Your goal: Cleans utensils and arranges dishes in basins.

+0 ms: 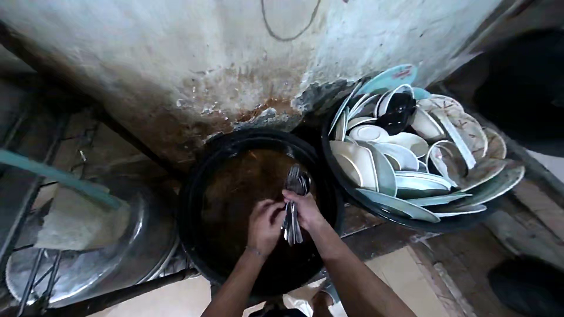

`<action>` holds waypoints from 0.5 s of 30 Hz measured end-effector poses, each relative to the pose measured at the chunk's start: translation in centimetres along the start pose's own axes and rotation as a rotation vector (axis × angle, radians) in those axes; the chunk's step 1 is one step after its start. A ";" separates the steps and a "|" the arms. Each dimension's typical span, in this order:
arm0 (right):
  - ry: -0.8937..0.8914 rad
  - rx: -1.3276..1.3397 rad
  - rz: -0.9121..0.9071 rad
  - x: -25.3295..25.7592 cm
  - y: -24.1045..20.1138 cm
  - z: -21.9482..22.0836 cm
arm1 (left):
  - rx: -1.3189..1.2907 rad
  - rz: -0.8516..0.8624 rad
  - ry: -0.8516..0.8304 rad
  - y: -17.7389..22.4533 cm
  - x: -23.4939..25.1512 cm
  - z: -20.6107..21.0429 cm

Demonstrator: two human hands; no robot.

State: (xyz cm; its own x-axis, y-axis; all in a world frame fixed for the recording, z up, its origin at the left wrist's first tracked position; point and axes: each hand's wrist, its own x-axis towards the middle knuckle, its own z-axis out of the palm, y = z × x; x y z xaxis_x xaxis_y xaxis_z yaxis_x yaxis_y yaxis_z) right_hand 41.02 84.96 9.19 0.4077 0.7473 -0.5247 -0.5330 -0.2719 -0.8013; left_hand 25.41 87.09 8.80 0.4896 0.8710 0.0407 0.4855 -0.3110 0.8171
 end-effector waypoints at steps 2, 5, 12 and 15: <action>-0.116 -0.128 0.020 -0.7 1.0 -1.2 | -0.033 -0.133 0.020 -1.5 -0.8 -1.8; -0.231 -0.391 0.143 -2.0 3.8 -2.5 | -0.020 -0.295 -0.028 -3.5 -1.4 -3.3; -0.301 -0.084 0.063 -5.7 1.0 -1.6 | -0.196 -0.195 0.160 -3.1 -1.8 -3.2; -0.321 0.041 -0.049 -10.2 -3.3 -4.7 | -0.203 -0.251 0.114 -0.5 -1.8 -2.9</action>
State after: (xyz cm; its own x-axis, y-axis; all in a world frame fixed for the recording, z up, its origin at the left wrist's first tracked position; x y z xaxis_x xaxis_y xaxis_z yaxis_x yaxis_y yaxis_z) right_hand 42.13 75.36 15.82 0.1824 0.9138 -0.3629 -0.5508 -0.2107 -0.8076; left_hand 22.21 86.74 9.98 0.2833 0.9513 -0.1220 0.4209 -0.0090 0.9071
